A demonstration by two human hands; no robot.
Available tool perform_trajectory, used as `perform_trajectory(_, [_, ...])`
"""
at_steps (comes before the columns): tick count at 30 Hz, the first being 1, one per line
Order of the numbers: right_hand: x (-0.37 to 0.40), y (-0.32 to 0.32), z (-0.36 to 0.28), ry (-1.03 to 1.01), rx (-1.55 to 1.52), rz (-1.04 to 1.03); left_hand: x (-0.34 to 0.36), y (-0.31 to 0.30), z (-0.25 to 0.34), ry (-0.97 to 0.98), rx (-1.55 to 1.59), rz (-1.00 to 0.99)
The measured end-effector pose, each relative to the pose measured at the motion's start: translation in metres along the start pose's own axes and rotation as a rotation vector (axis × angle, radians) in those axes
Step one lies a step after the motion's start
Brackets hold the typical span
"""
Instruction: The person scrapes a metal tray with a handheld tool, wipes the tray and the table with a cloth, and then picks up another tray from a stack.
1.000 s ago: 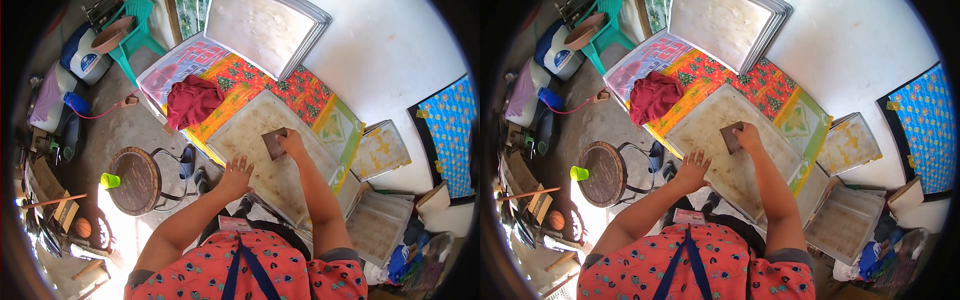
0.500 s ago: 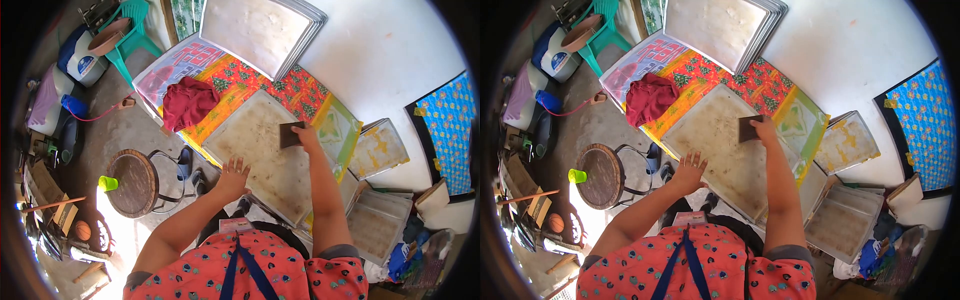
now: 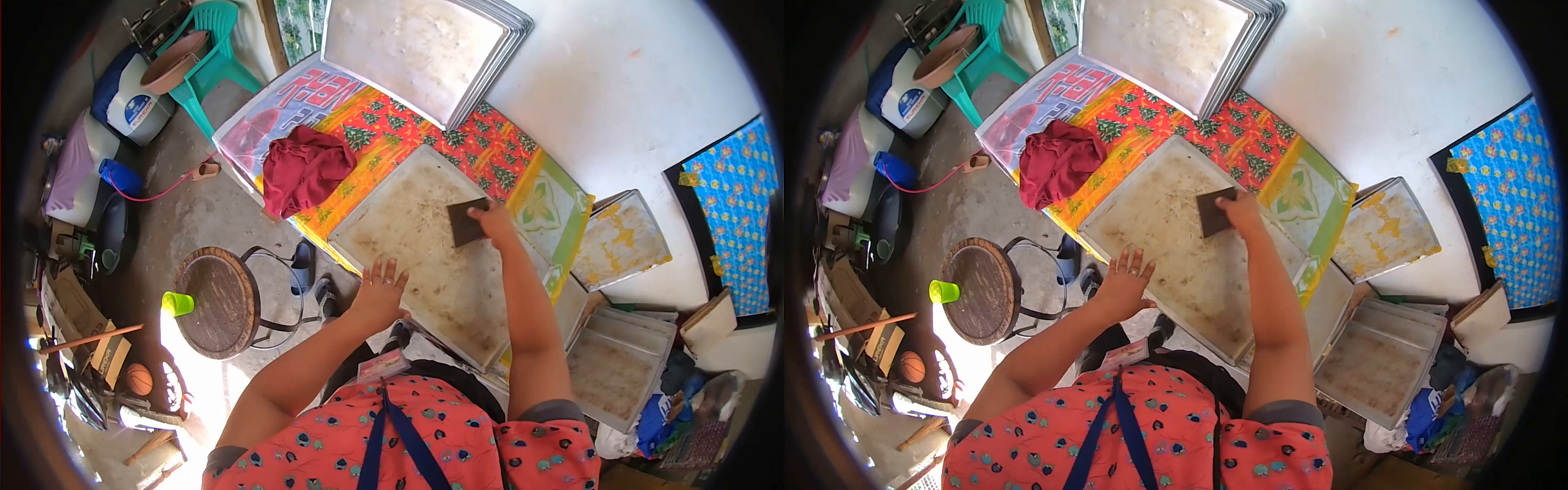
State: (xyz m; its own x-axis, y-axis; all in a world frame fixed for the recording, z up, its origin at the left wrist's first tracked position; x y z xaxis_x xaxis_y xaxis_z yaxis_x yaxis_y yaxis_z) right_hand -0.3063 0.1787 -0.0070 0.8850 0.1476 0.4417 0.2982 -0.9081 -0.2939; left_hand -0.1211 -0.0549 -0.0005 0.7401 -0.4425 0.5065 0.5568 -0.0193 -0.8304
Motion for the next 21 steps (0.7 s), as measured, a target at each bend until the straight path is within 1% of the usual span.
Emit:
perform_trajectory(1, [0.002,0.007,0.002,0.022,0.061,-0.053,0.0,-0.001,0.001,0.002,0.0,0.005])
perform_trajectory(2, [0.018,0.019,-0.015,-0.025,0.058,-0.052,-0.001,-0.002,0.001,0.004,0.004,0.008])
perform_trajectory(5, [0.009,-0.003,-0.016,-0.016,-0.061,0.084,0.0,-0.001,0.001,0.002,0.013,0.013])
perform_trajectory(8, [0.009,0.016,-0.014,-0.006,0.093,-0.044,-0.001,-0.003,-0.001,0.003,0.002,0.022])
perform_trajectory(11, [0.013,0.002,-0.027,-0.012,0.123,0.057,-0.001,-0.001,0.001,0.004,0.008,0.02])
perform_trajectory(15, [0.015,0.019,-0.028,0.021,0.269,-0.067,-0.002,0.0,0.0,0.004,-0.003,0.032])
perform_trajectory(18, [0.0,0.0,-0.018,-0.082,0.25,0.039,-0.002,0.0,0.001,0.005,-0.004,0.026])
perform_trajectory(21, [0.019,0.019,-0.039,-0.036,0.355,-0.082,-0.001,0.001,0.0,0.006,-0.004,0.036])
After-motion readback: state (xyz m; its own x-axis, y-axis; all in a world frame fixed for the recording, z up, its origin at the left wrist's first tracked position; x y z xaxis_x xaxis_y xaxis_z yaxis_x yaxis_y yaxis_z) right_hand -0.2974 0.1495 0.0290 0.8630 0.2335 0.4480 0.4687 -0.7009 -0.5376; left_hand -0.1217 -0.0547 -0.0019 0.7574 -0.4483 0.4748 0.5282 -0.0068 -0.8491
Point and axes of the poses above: each hand's wrist, its own x-axis away from the middle knuckle, its own y-axis out of the palm, z = x × y, the point moved 5 cm from there along -x, towards the middle knuckle, and after that the axes turned 12 degrees about -z, right-handed, at the moved point
